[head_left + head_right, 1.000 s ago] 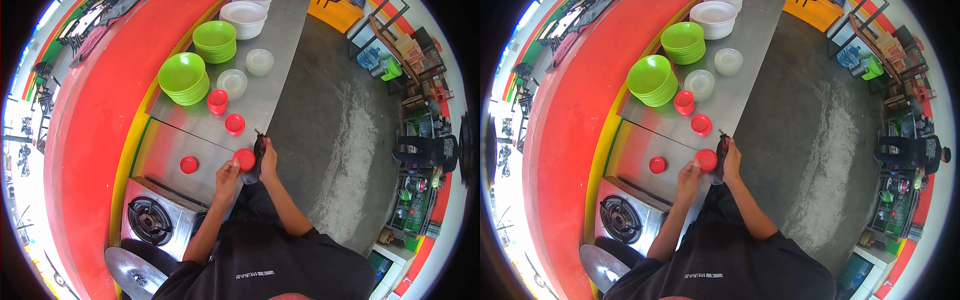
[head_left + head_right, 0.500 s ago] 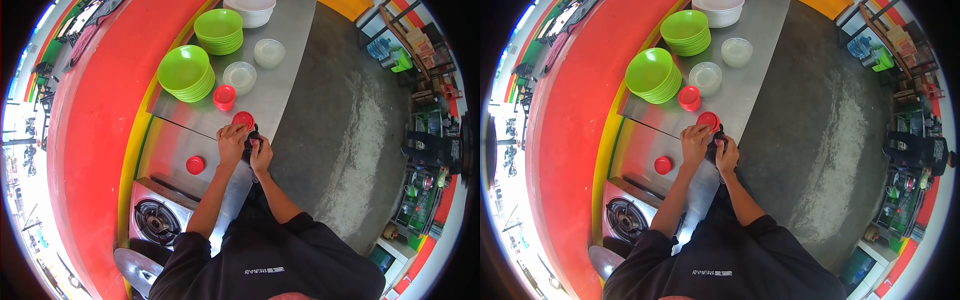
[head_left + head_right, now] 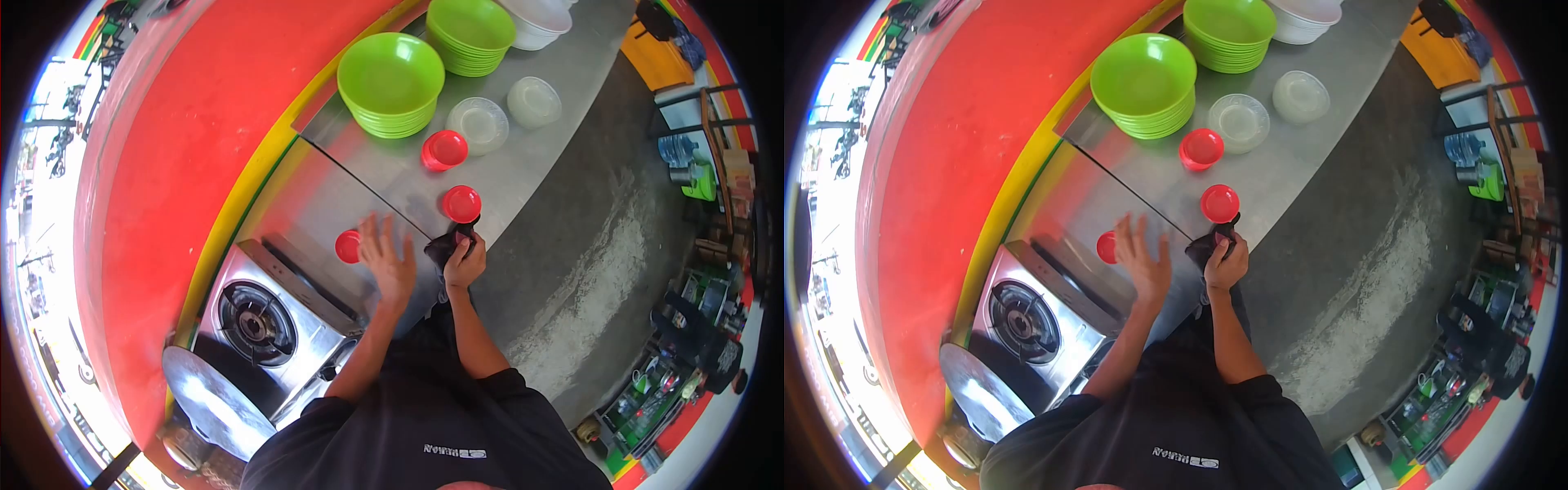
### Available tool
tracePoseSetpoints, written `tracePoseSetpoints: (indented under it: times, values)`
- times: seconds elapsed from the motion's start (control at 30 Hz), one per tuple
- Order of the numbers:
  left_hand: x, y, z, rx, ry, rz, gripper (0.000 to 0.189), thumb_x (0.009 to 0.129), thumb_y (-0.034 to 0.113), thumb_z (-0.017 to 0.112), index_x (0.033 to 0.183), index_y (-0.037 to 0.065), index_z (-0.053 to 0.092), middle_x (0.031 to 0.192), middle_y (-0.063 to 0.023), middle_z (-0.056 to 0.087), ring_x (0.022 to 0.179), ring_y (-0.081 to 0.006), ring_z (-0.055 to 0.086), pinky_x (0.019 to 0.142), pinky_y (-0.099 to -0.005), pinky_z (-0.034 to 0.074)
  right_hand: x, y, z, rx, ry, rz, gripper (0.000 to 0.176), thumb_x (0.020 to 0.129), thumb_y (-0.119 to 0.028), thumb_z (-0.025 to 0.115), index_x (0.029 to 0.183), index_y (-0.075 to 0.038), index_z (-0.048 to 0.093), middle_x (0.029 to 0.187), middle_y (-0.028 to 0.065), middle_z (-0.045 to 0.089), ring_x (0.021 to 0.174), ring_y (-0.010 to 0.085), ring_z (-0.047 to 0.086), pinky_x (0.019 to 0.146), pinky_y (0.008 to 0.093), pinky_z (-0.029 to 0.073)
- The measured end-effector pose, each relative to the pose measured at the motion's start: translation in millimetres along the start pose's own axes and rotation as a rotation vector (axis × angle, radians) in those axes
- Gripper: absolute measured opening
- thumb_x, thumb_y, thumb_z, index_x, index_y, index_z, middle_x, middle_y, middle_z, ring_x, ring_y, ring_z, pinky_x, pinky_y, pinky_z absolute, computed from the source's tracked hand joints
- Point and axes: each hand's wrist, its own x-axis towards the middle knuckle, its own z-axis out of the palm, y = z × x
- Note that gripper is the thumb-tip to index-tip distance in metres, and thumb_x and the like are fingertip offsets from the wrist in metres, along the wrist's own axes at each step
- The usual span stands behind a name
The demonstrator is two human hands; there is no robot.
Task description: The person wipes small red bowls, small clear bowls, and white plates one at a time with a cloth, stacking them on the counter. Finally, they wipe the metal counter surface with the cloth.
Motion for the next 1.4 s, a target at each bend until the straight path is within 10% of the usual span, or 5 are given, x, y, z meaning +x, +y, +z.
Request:
tracePoseSetpoints:
  times: [0.17,0.83,1.07,1.4]
  values:
    - [-43,-68,-1,0.218,-0.141,-0.202,0.054,0.099,0.019,0.054,0.147,0.002,0.038,0.157,-0.0145,0.032,0.145,-0.0323,0.032,0.114,-0.0576,0.022,-1,-1,-1,-0.035,0.007,-0.057,0.039,0.098,-0.033,0.049,0.106,0.004,0.06,0.095,0.0203,0.064,0.086,0.0407,0.063,0.076,0.0467,0.049]
    - [-57,-111,-7,0.125,-0.048,0.059,0.034,0.088,0.003,0.055,0.12,0.006,0.066,0.137,-0.0072,0.059,0.127,-0.0215,0.055,0.108,-0.0457,0.03,-2,-1,-21,0.282,0.034,0.192,0.034,0.099,-0.032,0.051,0.101,0.001,0.063,0.085,0.0209,0.066,0.08,0.0372,0.064,0.073,0.0422,0.049]
    - [-48,-72,-52,-0.328,-0.1,-0.112,0.02,0.098,0.012,0.053,0.106,-0.002,0.065,0.097,-0.0165,0.068,0.083,-0.0218,0.064,0.07,-0.0339,0.046,-12,-42,-62,0.951,-0.048,0.577,0.042,0.106,-0.032,0.042,0.098,0.002,0.065,0.09,-0.0005,0.06,0.087,0.0092,0.05,0.08,0.03,0.042]
    - [-70,37,-120,-0.958,-0.216,0.015,0.033,0.106,0.024,0.048,0.085,-0.001,0.055,0.071,0.0026,0.045,0.066,-0.006,0.036,0.056,-0.0238,0.031,-17,-153,-127,0.877,-0.403,0.117,0.035,0.105,-0.026,0.042,0.079,-0.003,0.048,0.073,-0.0054,0.039,0.072,0.006,0.035,0.064,0.0271,0.033]
